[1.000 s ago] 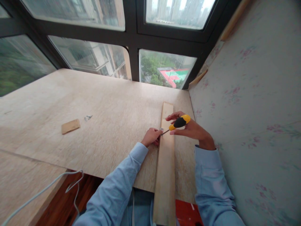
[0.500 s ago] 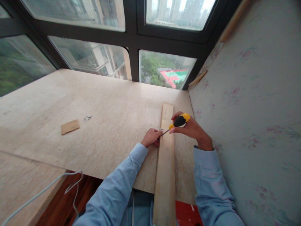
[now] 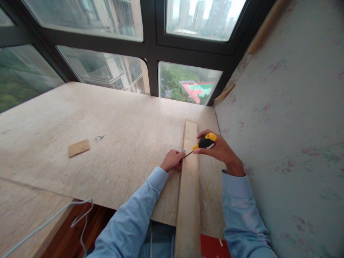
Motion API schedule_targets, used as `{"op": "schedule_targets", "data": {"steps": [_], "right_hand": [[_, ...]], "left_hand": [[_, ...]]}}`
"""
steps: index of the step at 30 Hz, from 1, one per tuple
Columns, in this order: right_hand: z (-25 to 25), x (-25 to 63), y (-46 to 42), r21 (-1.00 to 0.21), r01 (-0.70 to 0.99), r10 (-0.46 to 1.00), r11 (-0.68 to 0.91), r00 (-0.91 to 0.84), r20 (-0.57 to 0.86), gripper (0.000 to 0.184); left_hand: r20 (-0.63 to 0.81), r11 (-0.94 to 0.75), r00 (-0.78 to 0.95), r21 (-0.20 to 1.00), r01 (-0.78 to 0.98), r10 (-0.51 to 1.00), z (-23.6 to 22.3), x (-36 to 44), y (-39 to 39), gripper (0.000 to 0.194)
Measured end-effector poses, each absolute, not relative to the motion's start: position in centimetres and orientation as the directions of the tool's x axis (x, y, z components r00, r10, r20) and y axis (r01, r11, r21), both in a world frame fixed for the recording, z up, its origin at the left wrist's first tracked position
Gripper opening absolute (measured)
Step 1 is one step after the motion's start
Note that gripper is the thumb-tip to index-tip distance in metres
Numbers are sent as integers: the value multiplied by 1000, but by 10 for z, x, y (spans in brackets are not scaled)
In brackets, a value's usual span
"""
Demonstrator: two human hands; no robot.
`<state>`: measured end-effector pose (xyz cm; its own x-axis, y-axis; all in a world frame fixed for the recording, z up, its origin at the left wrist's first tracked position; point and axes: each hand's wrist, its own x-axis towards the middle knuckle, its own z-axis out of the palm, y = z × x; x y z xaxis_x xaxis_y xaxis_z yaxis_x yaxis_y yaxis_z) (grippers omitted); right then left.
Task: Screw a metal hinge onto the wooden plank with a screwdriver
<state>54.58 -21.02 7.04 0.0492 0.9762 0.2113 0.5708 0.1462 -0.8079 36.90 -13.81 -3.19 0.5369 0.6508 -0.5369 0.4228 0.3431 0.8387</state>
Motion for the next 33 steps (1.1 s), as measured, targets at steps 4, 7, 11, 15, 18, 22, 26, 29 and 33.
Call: {"op": "schedule_targets", "data": {"steps": [4,7,11,15,18,22,26,29,33], "right_hand": [[71,548,-214,-864,468,982,187,-82,168,63],[74,551,-219,-907,379,975,183,-192,116,56],[76,549,-218,-913,387,986,133,-143,84,41],[72,543,-209,-808,574,984,133,23,178,40],[69,543,-207,-784,605,980,139,28,196,44],[73,547,-214,-837,516,983,181,-120,139,52],[79,550,-221,-912,378,972,159,-222,77,42],[79,549,-220,-910,392,982,136,-176,71,35],[72,547,-213,-845,519,990,131,-22,140,40]], "left_hand": [[-534,336,534,839,427,656,-32,369,-138,29],[-521,316,543,846,428,658,-34,369,-137,29],[-523,307,536,843,442,663,-36,369,-137,31],[-523,308,541,844,440,659,-35,369,-138,33],[-519,309,544,846,434,659,-35,368,-138,32],[-528,306,534,839,450,661,-36,369,-137,33],[-521,304,541,844,442,660,-37,369,-137,33],[-520,303,546,845,440,657,-37,369,-137,31],[-531,316,542,839,443,651,-37,369,-137,32]]}}
